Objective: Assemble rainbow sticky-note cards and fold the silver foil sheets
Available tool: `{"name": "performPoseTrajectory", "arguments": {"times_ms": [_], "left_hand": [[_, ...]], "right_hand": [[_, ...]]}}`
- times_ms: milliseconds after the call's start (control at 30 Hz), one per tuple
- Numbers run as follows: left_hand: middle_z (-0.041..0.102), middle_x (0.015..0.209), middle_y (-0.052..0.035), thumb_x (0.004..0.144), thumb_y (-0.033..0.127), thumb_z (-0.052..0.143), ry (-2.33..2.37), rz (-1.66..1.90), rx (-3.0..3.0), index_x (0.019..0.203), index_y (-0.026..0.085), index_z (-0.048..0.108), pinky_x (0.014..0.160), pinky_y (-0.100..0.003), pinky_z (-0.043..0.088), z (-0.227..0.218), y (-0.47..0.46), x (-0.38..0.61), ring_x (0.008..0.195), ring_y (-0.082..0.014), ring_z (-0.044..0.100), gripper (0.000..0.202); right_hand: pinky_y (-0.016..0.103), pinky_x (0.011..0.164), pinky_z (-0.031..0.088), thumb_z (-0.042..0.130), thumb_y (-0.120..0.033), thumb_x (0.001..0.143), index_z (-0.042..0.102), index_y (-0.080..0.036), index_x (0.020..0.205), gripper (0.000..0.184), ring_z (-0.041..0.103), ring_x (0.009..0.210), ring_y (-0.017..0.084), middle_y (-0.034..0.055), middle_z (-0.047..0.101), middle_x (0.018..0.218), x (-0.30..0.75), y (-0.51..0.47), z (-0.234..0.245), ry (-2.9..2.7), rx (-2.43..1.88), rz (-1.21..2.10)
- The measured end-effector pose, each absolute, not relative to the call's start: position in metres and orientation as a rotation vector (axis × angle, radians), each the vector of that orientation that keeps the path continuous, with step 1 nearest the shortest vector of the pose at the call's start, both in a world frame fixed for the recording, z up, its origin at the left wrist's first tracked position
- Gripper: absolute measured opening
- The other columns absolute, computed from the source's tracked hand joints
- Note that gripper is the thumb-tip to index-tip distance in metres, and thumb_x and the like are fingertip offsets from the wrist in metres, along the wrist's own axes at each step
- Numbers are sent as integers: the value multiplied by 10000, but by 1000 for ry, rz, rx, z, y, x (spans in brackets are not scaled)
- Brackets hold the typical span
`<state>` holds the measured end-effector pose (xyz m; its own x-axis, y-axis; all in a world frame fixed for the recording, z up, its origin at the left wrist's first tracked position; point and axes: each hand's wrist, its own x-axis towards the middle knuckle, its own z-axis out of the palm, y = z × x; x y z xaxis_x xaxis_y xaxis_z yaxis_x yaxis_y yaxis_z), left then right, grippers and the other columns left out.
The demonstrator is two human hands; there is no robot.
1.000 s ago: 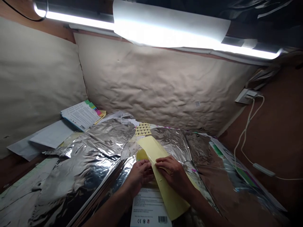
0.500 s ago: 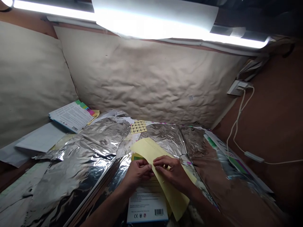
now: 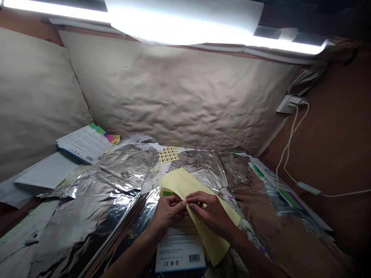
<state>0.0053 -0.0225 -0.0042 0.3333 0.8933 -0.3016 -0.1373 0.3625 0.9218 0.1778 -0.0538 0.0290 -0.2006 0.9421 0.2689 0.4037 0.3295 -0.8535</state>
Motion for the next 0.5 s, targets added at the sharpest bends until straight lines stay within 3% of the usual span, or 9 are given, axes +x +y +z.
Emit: {"name": "performPoseTrajectory", "arguments": {"times_ms": [233, 500], "left_hand": [[721, 689, -50, 629, 453, 849, 959, 816, 947, 760, 119, 678, 566, -178, 489, -1, -23, 5, 657, -141, 697, 397], [706, 646, -42, 618, 477, 853, 976, 841, 967, 719, 113, 664, 553, -181, 489, -4, -23, 6, 602, -127, 677, 422]], "right_hand": [[286, 826, 548, 642, -117, 842, 788, -268, 990, 257, 706, 939, 191, 39, 758, 1018, 181, -51, 30, -1711, -1191, 912], [298, 845, 547, 638, -114, 839, 791, -263, 978, 255, 709, 940, 194, 44, 761, 1022, 181, -51, 30, -1694, -1182, 929]]}}
